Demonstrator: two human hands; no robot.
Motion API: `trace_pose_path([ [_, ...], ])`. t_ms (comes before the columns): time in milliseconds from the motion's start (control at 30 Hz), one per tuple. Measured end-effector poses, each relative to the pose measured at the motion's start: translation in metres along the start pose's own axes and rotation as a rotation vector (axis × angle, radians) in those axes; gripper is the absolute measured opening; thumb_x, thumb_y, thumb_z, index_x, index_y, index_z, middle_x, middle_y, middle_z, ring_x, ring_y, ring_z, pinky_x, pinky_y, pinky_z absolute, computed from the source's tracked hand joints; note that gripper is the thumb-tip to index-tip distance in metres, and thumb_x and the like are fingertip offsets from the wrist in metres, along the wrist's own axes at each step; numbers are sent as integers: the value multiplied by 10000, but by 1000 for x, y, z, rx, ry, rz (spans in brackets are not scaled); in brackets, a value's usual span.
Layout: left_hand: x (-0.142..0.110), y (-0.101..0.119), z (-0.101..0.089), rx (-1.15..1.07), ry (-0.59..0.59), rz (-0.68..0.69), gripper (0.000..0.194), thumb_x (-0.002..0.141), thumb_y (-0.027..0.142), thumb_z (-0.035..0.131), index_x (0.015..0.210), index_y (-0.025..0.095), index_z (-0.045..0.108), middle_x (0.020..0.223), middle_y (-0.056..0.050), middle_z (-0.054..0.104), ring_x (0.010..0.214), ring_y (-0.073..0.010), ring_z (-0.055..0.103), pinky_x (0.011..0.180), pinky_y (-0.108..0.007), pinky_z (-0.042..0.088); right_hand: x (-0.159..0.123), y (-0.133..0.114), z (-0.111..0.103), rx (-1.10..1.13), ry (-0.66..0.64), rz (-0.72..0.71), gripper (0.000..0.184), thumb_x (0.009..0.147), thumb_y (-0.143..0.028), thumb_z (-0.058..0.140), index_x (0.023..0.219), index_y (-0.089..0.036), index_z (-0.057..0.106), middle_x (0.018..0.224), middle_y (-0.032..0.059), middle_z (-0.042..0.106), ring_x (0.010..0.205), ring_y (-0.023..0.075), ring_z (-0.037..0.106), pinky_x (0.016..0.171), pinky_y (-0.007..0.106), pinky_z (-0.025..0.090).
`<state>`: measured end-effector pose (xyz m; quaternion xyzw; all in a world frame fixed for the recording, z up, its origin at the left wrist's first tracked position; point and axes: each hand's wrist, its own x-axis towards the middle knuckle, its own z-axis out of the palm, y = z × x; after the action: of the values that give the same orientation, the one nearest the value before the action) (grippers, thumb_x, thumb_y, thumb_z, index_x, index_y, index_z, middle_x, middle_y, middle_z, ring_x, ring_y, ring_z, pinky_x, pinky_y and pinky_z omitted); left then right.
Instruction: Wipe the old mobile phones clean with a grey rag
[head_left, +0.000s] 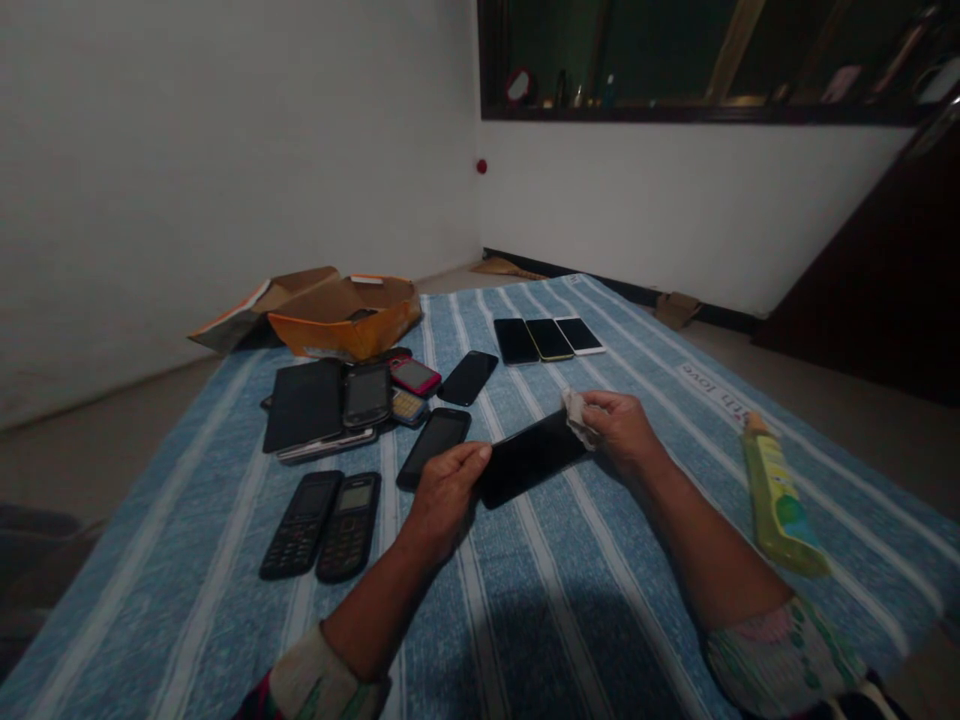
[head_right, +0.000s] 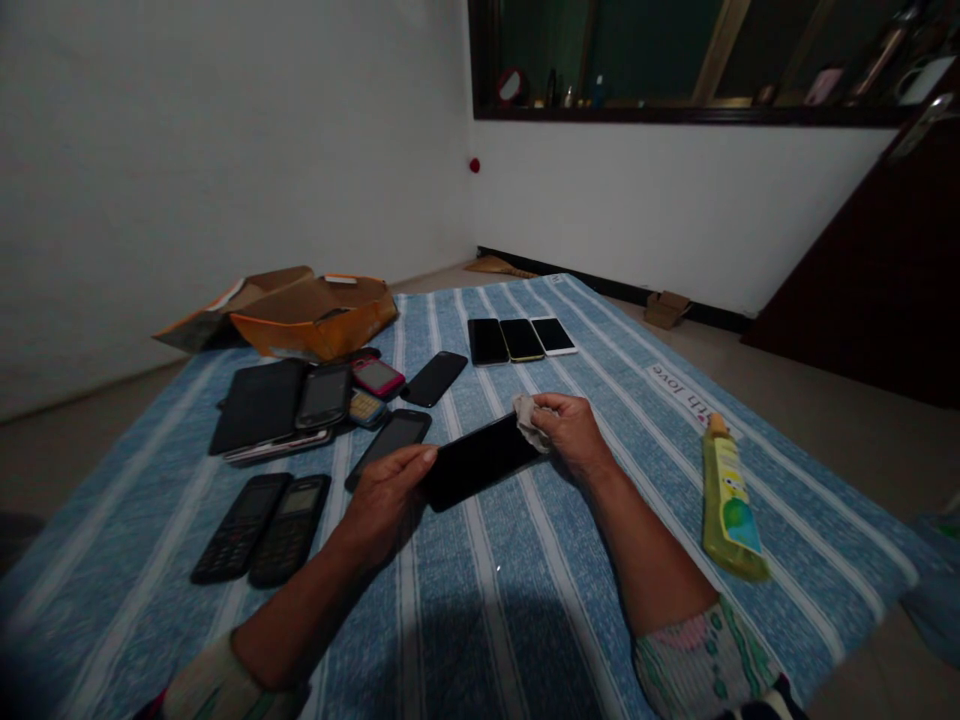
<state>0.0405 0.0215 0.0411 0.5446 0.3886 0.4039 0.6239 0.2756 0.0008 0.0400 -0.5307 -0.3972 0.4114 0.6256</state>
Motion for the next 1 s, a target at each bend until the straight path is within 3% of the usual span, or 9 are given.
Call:
trace_pose_path([
  [200, 2, -5, 7, -200, 149, -92, 313, 648, 414, 774, 752, 126, 705, 619, 3, 622, 602, -133, 560, 584, -244, 416, 0, 2, 14, 78, 101, 76, 264, 571, -340, 781, 768, -166, 749, 624, 3, 681, 504, 128, 572, 481, 228, 416],
  [567, 2, 1, 8, -274, 222, -142, 328, 544, 394, 814, 681, 127, 683, 637, -3, 647, 587, -127, 565, 577, -243, 415, -2, -2, 5, -37, -40, 223, 184, 522, -269, 724, 646, -134, 710, 518, 14, 642, 418, 121, 541, 415, 221, 395],
  [667, 2, -2, 6, -158, 192, -93, 310, 627, 435, 750, 692, 140, 678, 620, 2, 626, 578, -138, 546, 577, -258, 401, -2, -4, 3, -72, -30, 222, 187, 513, -259, 705, 649, -131, 711, 521, 15, 643, 429, 126, 549, 421, 223, 400],
  [867, 2, -4, 2, 412, 131, 190, 287, 813, 395, 547, 645, 193, 664, 585, 8, 574, 610, -173, 530, 598, -290, 390, 0, 0, 3, -138, 40, 181, 206, 534, -280, 688, 684, -143, 717, 519, 4, 628, 432, 130, 538, 430, 237, 392],
  [1000, 0, -2, 3, 619, 71, 294, 256, 829, 376, 515, 797, 202, 699, 763, -39, 670, 759, -223, 613, 717, -341, 465, 2, 5, 2, -199, 68, 151, 196, 560, -282, 696, 695, -142, 726, 526, 9, 626, 448, 135, 540, 436, 238, 378],
])
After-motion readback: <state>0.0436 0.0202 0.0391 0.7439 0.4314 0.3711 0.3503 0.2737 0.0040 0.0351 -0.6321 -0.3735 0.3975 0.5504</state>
